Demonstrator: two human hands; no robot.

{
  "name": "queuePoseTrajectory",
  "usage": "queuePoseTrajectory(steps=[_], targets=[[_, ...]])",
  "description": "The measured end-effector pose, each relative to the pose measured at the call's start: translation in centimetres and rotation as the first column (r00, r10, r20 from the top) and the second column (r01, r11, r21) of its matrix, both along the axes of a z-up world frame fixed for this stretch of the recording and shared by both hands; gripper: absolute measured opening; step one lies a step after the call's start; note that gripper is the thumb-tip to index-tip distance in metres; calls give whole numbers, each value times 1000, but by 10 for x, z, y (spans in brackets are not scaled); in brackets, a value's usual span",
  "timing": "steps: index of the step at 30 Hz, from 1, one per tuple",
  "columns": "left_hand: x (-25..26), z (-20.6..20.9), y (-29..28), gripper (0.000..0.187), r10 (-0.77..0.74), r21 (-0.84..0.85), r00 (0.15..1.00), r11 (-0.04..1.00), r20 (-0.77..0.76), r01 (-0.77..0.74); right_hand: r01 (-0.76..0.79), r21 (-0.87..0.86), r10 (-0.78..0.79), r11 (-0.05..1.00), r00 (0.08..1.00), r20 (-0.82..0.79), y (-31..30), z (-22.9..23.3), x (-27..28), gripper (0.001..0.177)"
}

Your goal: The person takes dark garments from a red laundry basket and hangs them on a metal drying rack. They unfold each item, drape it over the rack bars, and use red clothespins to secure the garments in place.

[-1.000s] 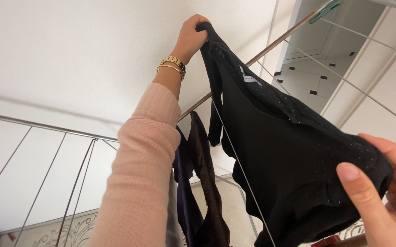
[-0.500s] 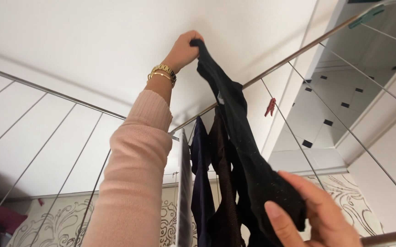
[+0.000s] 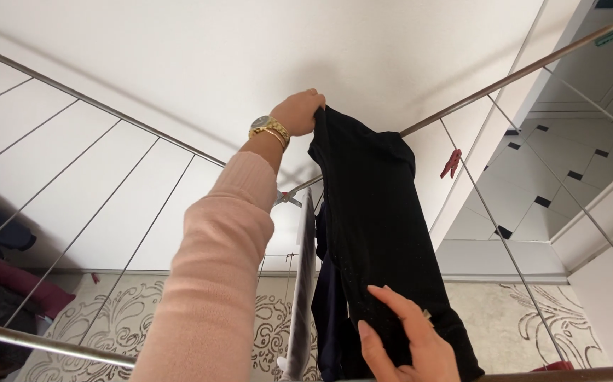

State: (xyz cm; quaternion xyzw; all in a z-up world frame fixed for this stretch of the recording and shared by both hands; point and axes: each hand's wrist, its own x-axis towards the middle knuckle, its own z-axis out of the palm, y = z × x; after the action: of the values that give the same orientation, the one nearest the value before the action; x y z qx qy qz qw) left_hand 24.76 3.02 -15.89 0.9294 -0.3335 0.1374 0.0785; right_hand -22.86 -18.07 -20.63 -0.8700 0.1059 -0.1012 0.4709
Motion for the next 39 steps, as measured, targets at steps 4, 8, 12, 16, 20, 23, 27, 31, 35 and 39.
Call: queuePoseTrajectory(steps=[4,8,12,16,20,23,27,31,35,39], targets=[[4,-24,-19,23,-52,159,986,987,161,26,-56,18,57,998,998,-18,2,-17,2,51],[9,-42,-40,26,-61,175,957,984,283,11,-44,124,78,991,956,-283,0,-21,6,50],[11,-58,-67,19,8,232,976,971,220,-60,-11,157,63,987,942,-329,-6,-21,11,51],[7,-77,-94,23,27,238,988,969,152,-63,-20,109,57,994,936,-348,-22,-41,21,51],[1,-95,-125,26,-8,261,998,965,56,-6,-62,-256,50,965,997,-54,-40,-86,29,49],[4,-112,-150,28,-64,217,995,975,74,47,68,-532,116,844,946,304,-51,-88,34,40],[8,-130,-179,17,-77,176,987,983,142,51,185,-629,84,755,924,372,-67,-76,37,37],[12,-146,-200,16,3,86,998,996,55,-7,268,-661,53,701,905,423,-81,-82,40,38],[14,-156,-205,18,32,-1,993,999,-115,-32,294,-690,20,661,913,408,-86,-92,44,38],[19,-159,-200,28,34,64,988,998,-148,-25,296,-689,23,662,911,412,-91,-107,47,36]])
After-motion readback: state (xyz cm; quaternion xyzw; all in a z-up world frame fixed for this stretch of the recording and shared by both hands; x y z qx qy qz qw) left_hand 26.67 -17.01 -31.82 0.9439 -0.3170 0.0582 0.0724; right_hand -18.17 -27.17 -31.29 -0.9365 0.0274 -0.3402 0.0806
